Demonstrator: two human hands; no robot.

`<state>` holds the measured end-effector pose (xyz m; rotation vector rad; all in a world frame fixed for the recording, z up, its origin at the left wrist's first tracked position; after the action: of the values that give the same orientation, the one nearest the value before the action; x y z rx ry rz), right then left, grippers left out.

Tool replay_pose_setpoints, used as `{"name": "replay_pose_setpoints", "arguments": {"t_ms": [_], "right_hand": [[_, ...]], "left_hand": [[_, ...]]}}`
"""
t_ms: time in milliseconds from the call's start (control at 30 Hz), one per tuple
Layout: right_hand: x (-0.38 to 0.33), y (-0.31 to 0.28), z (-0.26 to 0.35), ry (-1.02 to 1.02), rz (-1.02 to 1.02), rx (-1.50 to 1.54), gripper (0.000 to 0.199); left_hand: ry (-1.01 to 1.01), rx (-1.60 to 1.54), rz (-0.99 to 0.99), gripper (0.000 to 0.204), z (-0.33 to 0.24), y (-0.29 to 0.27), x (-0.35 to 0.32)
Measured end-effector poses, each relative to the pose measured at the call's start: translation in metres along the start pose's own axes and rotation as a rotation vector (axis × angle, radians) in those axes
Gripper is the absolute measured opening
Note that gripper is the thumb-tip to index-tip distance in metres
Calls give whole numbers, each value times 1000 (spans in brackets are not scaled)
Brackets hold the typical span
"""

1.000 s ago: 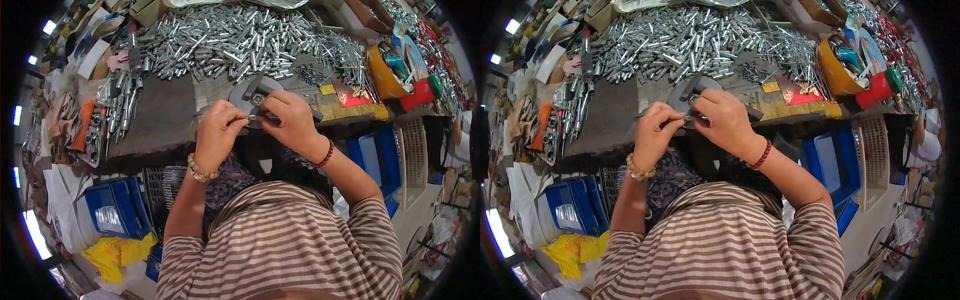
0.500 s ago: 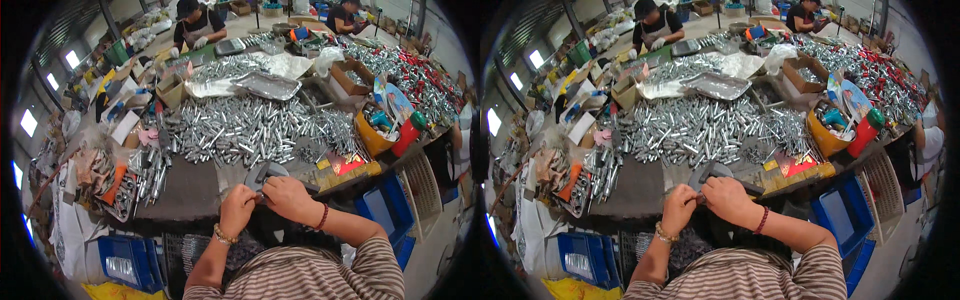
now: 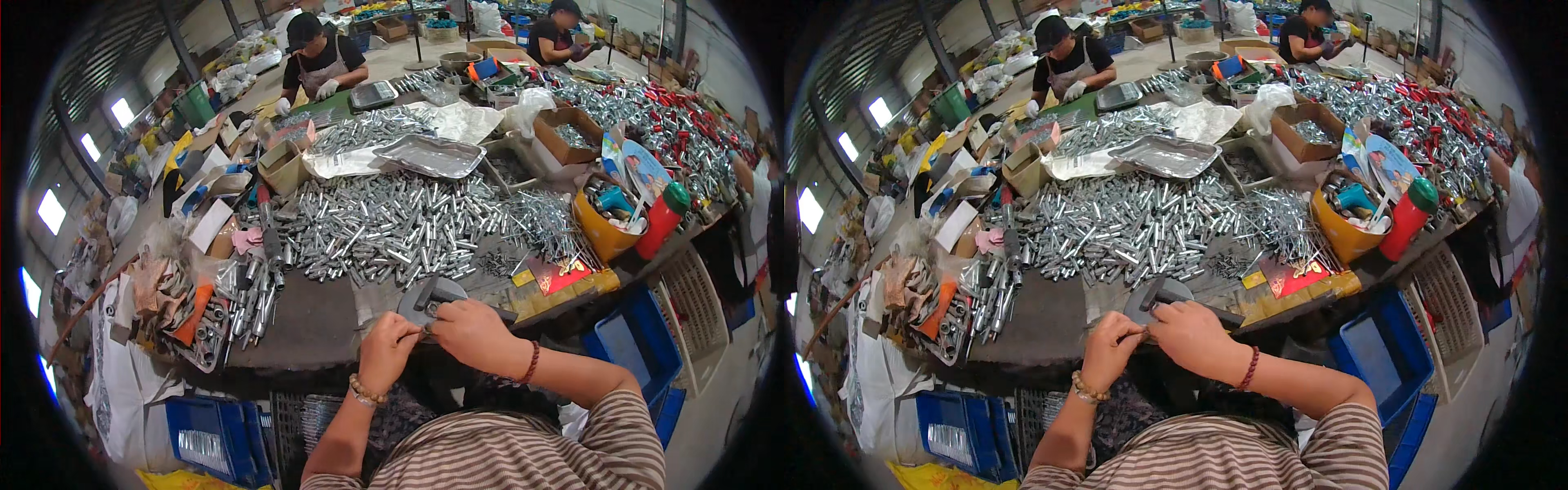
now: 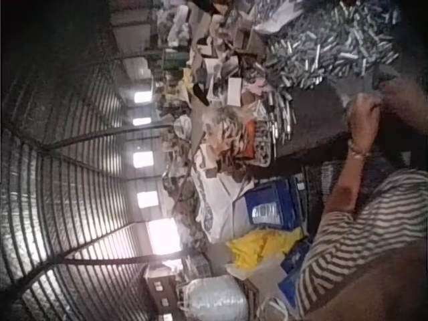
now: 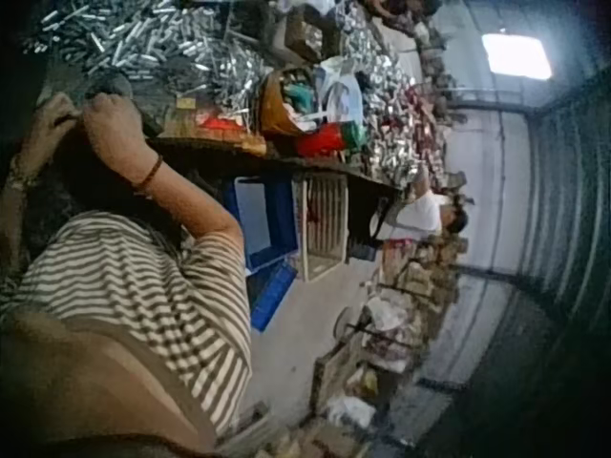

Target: The person assembles metal fasteners by hand and with a metal tool on a small round stand, arranges them into a metal tray, and empties the tray onto the table.

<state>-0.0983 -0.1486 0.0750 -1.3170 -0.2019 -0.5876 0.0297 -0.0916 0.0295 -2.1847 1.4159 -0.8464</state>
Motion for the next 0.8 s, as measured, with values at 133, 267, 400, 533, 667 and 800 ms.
{"name": "replay_pose_setpoints", "arguments": {"t_ms": [133, 267, 400, 533, 667, 800], "right_hand": [[-12, -23, -28, 176, -103, -72, 23], [-23, 6, -67, 295, 12, -121, 30], [-19, -22, -67, 274, -136, 96, 31], [-30, -40, -51, 330, -79, 294, 31], [-33, -50, -27, 243, -74, 186, 25], [-37, -58, -6, 151, -148, 42, 27]], "left_hand": [[0, -46, -15, 10, 1, 1, -11], [-4, -14, 0, 10, 1, 2, -5], [14, 20, -13, 9, 3, 2, 2], [-37, -35, 0, 10, 4, 0, 10], [0, -30, 1, 9, 2, 1, 5], [19, -13, 0, 10, -3, 3, 1]]}}
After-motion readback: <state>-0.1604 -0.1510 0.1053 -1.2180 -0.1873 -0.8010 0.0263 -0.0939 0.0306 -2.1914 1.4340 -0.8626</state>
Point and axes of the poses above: each hand's wrist, its own x-axis towards the middle knuckle, its own y-axis out of the palm, z = x × y, the point moved 10 cm from there along x, towards the middle knuckle
